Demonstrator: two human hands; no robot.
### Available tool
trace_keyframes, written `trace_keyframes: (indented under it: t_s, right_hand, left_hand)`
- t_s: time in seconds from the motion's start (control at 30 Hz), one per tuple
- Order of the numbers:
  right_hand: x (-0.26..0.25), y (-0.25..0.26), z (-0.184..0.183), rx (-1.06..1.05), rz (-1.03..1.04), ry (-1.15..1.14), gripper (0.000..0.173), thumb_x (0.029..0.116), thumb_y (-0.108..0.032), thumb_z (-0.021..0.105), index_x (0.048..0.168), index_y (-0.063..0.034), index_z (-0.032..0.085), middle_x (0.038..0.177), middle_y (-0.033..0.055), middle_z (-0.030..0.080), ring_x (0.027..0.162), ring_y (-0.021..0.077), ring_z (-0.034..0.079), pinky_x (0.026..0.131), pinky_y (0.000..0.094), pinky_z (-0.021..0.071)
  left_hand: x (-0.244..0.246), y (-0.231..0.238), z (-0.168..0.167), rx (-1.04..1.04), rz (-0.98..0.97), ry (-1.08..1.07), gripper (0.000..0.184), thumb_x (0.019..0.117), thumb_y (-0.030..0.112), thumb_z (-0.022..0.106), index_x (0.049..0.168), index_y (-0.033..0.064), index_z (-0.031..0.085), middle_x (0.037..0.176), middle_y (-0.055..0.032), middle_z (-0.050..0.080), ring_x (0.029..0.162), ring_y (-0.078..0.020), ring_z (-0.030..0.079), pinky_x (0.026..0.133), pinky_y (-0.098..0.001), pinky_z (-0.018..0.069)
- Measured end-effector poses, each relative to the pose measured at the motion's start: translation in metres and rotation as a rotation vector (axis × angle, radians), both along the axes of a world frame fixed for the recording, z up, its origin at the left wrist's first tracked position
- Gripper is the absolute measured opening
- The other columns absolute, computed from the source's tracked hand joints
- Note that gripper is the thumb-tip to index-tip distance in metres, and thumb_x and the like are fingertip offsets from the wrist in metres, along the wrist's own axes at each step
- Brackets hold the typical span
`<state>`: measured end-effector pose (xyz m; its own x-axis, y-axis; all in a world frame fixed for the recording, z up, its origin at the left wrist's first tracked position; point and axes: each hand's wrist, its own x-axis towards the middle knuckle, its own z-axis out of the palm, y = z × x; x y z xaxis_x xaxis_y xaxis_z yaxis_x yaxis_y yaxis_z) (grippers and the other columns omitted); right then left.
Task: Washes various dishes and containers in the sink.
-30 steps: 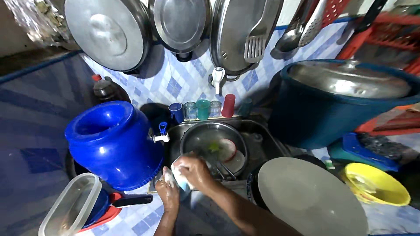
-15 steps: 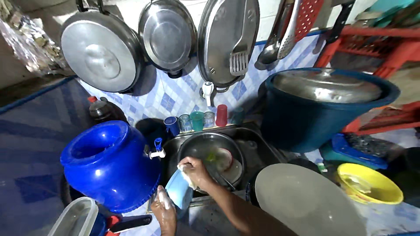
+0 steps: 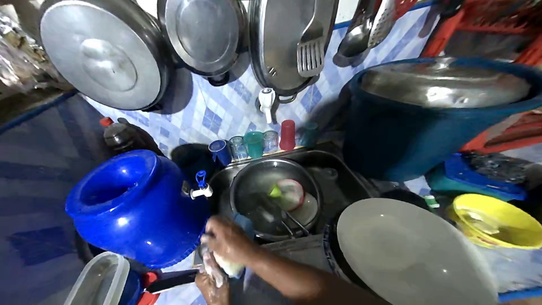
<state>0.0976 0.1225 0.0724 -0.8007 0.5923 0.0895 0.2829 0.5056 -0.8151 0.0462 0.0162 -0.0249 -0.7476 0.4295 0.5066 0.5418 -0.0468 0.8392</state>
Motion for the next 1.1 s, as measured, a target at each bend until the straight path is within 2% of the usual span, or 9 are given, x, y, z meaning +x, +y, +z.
trace_keyframes:
  t_s: [0.17,0.23,0.33,0.43,0.53,0.7,0.77,0.93,1.1]
  right_hand:
    - [-0.003,0.048,-0.003,-0.211,-0.31,-0.178,0.046,0.1059,-0.036,0.055,0.126,0.0046,0.063,0.125,0.0257,0.064,0.12,0.0392,0.061,0.104,0.0555,0.0475]
    - [0.003,0.004,-0.004,-0.033,-0.244,-0.061,0.039,0.1025,-0.031,0.057,0.114,0.004,0.069,0.12,0.0236,0.066,0.121,0.0383,0.059,0.108,0.0536,0.0442]
    - [0.008,-0.038,-0.032,0.305,-0.158,0.329,0.022,0.0911,-0.022,0.069,0.097,-0.0017,0.074,0.104,0.0181,0.073,0.105,0.038,0.068,0.093,0.0556,0.052]
    - [0.017,0.01,-0.038,0.024,-0.159,0.295,0.02,0.0943,-0.011,0.068,0.105,0.0038,0.074,0.109,0.0193,0.072,0.111,0.0326,0.066,0.103,0.0519,0.0476]
    - [0.022,0.058,-0.038,-0.249,-0.368,0.12,0.023,0.1002,-0.014,0.066,0.113,0.0049,0.069,0.109,0.0214,0.069,0.098,0.0301,0.068,0.092,0.0472,0.0552]
    - [0.024,-0.01,-0.042,0.19,-0.164,0.502,0.01,0.091,-0.005,0.068,0.092,0.0001,0.077,0.1,0.0138,0.075,0.103,0.0273,0.069,0.098,0.0406,0.0527]
    - [0.028,-0.006,-0.039,0.163,-0.079,0.487,0.011,0.0908,-0.002,0.068,0.093,0.0011,0.078,0.101,0.0151,0.075,0.105,0.0283,0.069,0.098,0.041,0.0533]
    - [0.031,0.045,-0.035,-0.039,-0.215,0.269,0.012,0.095,-0.002,0.066,0.1,0.0038,0.076,0.108,0.0181,0.071,0.106,0.0268,0.067,0.097,0.0413,0.0537]
    - [0.023,-0.007,-0.027,0.167,0.032,0.397,0.013,0.0921,-0.003,0.065,0.092,0.0042,0.076,0.099,0.0195,0.073,0.103,0.0343,0.068,0.098,0.0454,0.0516]
  left_hand:
    - [0.018,0.014,0.032,-0.14,0.187,-0.057,0.043,0.1053,0.007,0.047,0.071,-0.0137,0.06,0.057,-0.0074,0.052,0.055,0.0009,0.051,0.06,-0.0159,0.0452]
    - [0.012,0.012,0.028,-0.173,0.168,-0.078,0.036,0.1019,0.005,0.051,0.077,-0.0182,0.061,0.063,-0.0141,0.058,0.06,-0.0071,0.056,0.066,-0.0241,0.0493]
    - [0.004,0.006,0.015,-0.08,0.073,-0.213,0.021,0.0977,0.002,0.048,0.084,-0.0118,0.054,0.068,-0.0002,0.053,0.067,0.0063,0.056,0.07,-0.0125,0.0495]
    - [0.005,0.017,0.024,-0.148,0.189,-0.118,0.044,0.1047,0.011,0.048,0.068,-0.0117,0.058,0.056,-0.0058,0.05,0.053,-0.0021,0.051,0.057,-0.0206,0.0459]
    - [0.012,0.022,0.033,-0.179,0.22,-0.075,0.047,0.105,0.011,0.047,0.065,-0.0099,0.058,0.052,-0.0046,0.048,0.049,-0.0013,0.048,0.053,-0.0196,0.0428]
    - [0.008,0.028,0.031,-0.194,0.203,-0.086,0.042,0.1047,0.009,0.048,0.073,-0.0144,0.062,0.057,-0.0099,0.054,0.054,-0.0067,0.053,0.059,-0.0241,0.048]
    - [0.006,0.026,0.026,-0.194,0.194,-0.074,0.041,0.104,0.008,0.048,0.074,-0.0146,0.063,0.058,-0.0115,0.056,0.055,-0.0077,0.055,0.06,-0.025,0.0491]
    - [0.011,0.032,0.038,-0.199,0.234,-0.139,0.048,0.1049,0.011,0.049,0.06,-0.0064,0.055,0.051,-0.0003,0.044,0.048,0.0016,0.045,0.051,-0.018,0.0396]
    - [-0.001,0.021,0.014,-0.106,0.108,-0.059,0.035,0.101,0.007,0.048,0.084,-0.0177,0.065,0.067,-0.0123,0.063,0.066,-0.0042,0.061,0.07,-0.0218,0.0527]
